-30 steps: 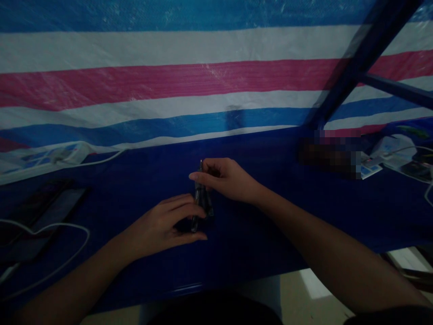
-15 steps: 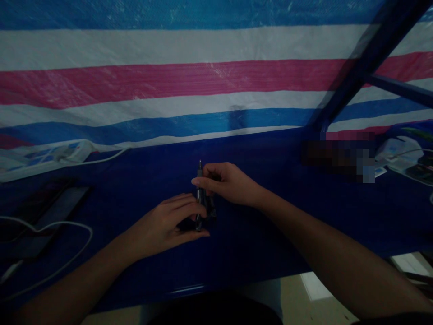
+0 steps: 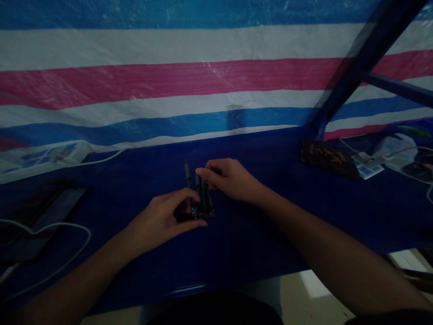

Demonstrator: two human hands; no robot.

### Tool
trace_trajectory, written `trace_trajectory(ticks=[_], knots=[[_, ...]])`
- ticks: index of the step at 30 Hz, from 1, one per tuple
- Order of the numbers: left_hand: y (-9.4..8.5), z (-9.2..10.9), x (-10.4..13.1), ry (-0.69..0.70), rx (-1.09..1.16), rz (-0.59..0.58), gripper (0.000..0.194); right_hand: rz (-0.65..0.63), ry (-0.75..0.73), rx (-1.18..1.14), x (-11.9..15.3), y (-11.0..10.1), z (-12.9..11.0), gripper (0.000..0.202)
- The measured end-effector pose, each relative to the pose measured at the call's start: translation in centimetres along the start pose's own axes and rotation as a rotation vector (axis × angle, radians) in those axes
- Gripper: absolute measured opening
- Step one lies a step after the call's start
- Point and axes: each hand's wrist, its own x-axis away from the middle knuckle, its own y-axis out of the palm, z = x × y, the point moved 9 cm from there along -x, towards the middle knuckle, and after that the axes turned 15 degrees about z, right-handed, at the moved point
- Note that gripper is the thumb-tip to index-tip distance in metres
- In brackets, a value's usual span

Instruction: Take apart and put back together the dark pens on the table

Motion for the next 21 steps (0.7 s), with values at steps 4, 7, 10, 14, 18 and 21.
trace_trajectory(ticks=[4,7,10,14,18,21], knots=[[-0.6,-0.1,-0.4,-0.019,-0.004,0.063,0.02,0.048,-0.008,0.104,-0.1,-0.7,0.1,0.042],[-1.1,-0.2,-0.4,-0.032,0.016,0.097,0.022,0.061,0.003,0.136,-0.3,-0.9,0.3,0.042],[-1.1,-0.4,-0.3,-0.053,0.043,0.097,0.03,0.058,0.011,0.146,-0.4,-0.9,0.6,0.041],[-0.8,-0.3,-0.3,-0.033,0.017,0.086,0.029,0.059,0.02,0.171,-0.5,-1.0,0.9,0.039],[-0.6,-0.3,-0.4,-0.019,0.018,0.065,0.028,0.03,0.033,0.177,-0.6,-0.8,1.2,0.036],[-0.7,0.1,-0.4,-0.003,0.041,0.054,0.011,-0.004,0.042,0.188,-0.5,-0.5,1.6,0.034]])
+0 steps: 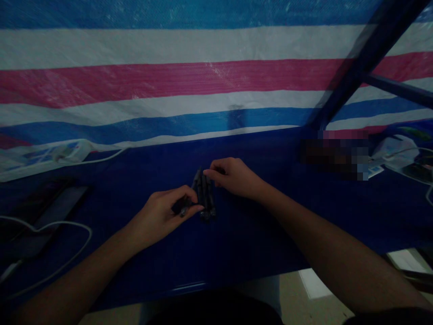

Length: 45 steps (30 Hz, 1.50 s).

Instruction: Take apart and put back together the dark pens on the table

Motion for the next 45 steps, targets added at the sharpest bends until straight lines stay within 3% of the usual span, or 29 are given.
trace_trajectory(ticks=[3,7,11,14,17,20,23,27,30,35,40,45], knots=[[0.1,0.2,0.1,-0.021,-0.003,-0.022,0.015,-0.03,-0.009,0.011,0.1,0.3,0.1,0.032],[-0.1,0.2,0.1,-0.053,0.002,0.002,0.037,-0.02,-0.031,0.036,0.2,0.3,-0.1,0.033],[0.0,0.5,0.2,-0.03,0.036,-0.016,0.028,-0.008,-0.039,0.078,0.1,0.2,-0.3,0.034],[0.0,0.7,0.3,-0.014,0.064,-0.015,0.037,-0.014,-0.049,0.11,0.1,0.2,-0.3,0.033],[0.1,0.9,0.6,0.001,0.1,-0.032,0.048,-0.038,-0.04,0.039,0.3,0.5,-0.3,0.047],[0.1,1.3,0.8,0.044,0.109,-0.054,0.041,-0.059,-0.011,-0.121,0.6,0.9,-0.6,0.058],[0.0,2.0,0.8,0.11,0.11,-0.045,0.032,-0.075,0.014,-0.2,1.0,1.3,-1.0,0.055],[-0.6,2.4,0.7,0.17,0.079,0.038,0.021,-0.11,-0.001,-0.215,1.2,1.6,-1.5,0.055],[-1.0,1.5,0.5,0.159,-0.003,0.076,0.026,-0.048,-0.027,-0.078,0.8,0.9,-1.3,0.053],[-1.7,-0.2,-0.1,0.099,-0.168,0.069,0.036,0.075,-0.063,0.208,0.2,-0.6,-0.9,0.027],[-0.8,-1.5,-0.1,-0.04,-0.373,-0.1,0.029,-0.055,-0.066,0.37,1.1,0.6,-0.6,0.014],[0.2,-0.5,0.3,0.028,-0.447,-0.183,0.021,-0.138,-0.086,0.441,1.7,1.8,-0.6,0.023]])
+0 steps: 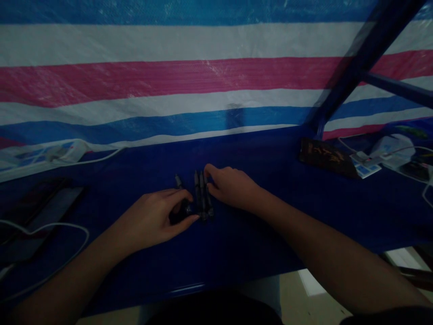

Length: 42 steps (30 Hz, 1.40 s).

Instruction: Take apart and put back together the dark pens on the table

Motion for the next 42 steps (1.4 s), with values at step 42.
trace_trajectory(ticks=[42], knots=[[-0.2,-0.3,-0.2,-0.134,0.337,0.159,0.027,0.334,0.173,-0.881,-0.2,-1.8,-0.4,0.058]])
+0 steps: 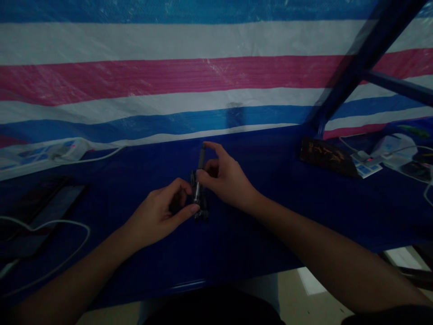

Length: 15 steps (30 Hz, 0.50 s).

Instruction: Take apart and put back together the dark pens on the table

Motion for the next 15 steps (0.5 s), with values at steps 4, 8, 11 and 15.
trace_trajectory(ticks=[4,8,11,15], knots=[[-0.4,0.0,0.0,0.017,0.035,0.073,0.016,-0.087,0.105,-0.223,0.4,1.2,0.3,0.022],[-1.1,0.4,-0.1,0.068,0.008,0.139,0.007,-0.106,0.163,-0.235,0.3,1.3,0.7,0.029],[-1.7,0.7,0.0,0.105,-0.016,0.184,0.012,-0.117,0.174,-0.186,0.4,1.2,0.5,0.033],[-1.8,1.4,0.2,0.167,-0.047,0.182,0.013,-0.17,0.171,-0.138,0.8,1.4,-0.2,0.047]])
